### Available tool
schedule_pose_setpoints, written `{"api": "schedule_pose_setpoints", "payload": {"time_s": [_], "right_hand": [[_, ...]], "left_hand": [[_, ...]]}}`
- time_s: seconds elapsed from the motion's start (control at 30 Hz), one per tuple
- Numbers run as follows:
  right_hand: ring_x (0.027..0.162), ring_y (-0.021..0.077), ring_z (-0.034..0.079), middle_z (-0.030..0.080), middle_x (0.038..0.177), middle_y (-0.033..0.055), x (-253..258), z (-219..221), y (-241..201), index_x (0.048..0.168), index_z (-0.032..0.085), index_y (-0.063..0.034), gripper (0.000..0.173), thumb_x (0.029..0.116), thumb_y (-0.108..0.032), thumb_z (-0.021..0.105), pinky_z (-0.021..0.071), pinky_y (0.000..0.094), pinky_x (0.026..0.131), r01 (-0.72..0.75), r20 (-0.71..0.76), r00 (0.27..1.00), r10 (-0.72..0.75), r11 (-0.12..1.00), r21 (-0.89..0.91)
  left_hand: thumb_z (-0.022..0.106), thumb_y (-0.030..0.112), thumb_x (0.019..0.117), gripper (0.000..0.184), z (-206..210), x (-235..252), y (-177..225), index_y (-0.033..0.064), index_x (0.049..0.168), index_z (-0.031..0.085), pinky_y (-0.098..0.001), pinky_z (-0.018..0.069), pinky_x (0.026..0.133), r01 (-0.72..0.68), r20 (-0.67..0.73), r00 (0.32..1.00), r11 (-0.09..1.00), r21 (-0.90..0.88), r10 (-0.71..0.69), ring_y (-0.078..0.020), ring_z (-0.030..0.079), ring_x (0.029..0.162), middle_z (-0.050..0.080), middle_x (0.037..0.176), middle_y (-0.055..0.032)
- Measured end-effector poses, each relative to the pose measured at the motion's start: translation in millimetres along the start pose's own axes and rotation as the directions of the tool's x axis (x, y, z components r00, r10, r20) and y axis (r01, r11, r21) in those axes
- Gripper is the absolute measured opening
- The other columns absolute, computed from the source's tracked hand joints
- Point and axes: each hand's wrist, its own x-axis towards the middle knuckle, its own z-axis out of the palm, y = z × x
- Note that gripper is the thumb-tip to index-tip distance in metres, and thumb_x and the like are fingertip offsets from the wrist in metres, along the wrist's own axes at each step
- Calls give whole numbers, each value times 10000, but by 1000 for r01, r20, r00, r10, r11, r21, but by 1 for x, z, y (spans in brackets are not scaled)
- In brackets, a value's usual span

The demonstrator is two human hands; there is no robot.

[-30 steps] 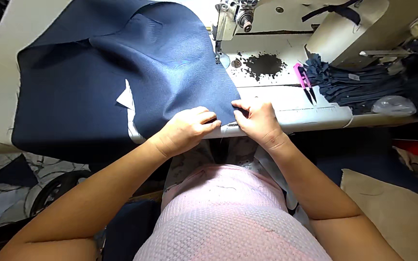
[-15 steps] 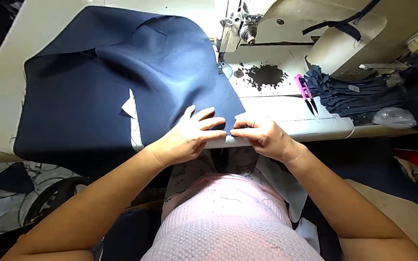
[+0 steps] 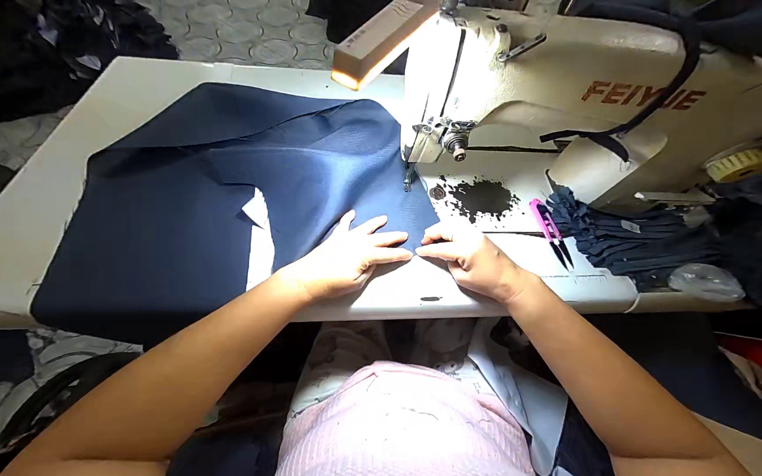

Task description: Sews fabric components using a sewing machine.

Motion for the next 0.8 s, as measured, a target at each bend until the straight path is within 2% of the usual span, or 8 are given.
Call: {"api": "schedule_pose_setpoints", "payload": {"time_s": [0.17,0.3,0.37,0.5,0.67,0.8], "right_hand": [[1084,299,663,729,1078,133,25,-4,28,1072,806,-65,363,874,74,536,503,488,993,-26,68,997,25,1000,14],[1120,328,652,715,1124,154,44,-6,45,1101,799,-59,419,859,129,514,481,547,1015,-91,124,988,92,996,-13],[1147,347,645,709,1151,170,48,-1,51,1119,795,-56,391,872,107,539,463,556,1040,-128,68,989,130,991,-30],[1233,361,612,682,1246,188,47,8,52,1183,775,-88,301,948,-57,589,429,542,1102,-246,-24,969,245,966,-79],[1231,364,625,691,1240,195,45,9,50,1173,755,-25,291,976,-69,546,442,528,1101,-316,-48,949,312,943,-109],[1231,361,625,687,1247,197,45,10,50,1173,749,-18,303,953,-10,541,443,524,1103,-330,-43,944,327,937,-118]], "left_hand": [[396,96,973,526,-10,21,-33,287,1375,676,-833,181,1081,-9,40,999,1000,22,8,-416,386,1484,587,1493,-14],[415,66,958,527,-19,38,-54,263,1364,685,-824,173,1092,2,46,999,1000,21,-3,-415,379,1487,572,1507,-26],[415,42,965,530,-23,47,-65,251,1377,675,-821,155,1101,15,61,998,1000,17,-16,-415,361,1498,555,1523,-31],[399,28,972,537,-27,62,-86,250,1377,672,-809,172,1110,35,54,998,998,43,-37,-404,366,1497,558,1521,-26],[381,37,962,548,-33,71,-96,251,1375,672,-799,171,1116,51,65,996,998,46,-54,-392,363,1501,553,1525,-25],[381,33,965,552,-34,71,-94,257,1379,670,-798,162,1116,63,74,995,997,35,-66,-398,358,1503,553,1525,-26]]}}
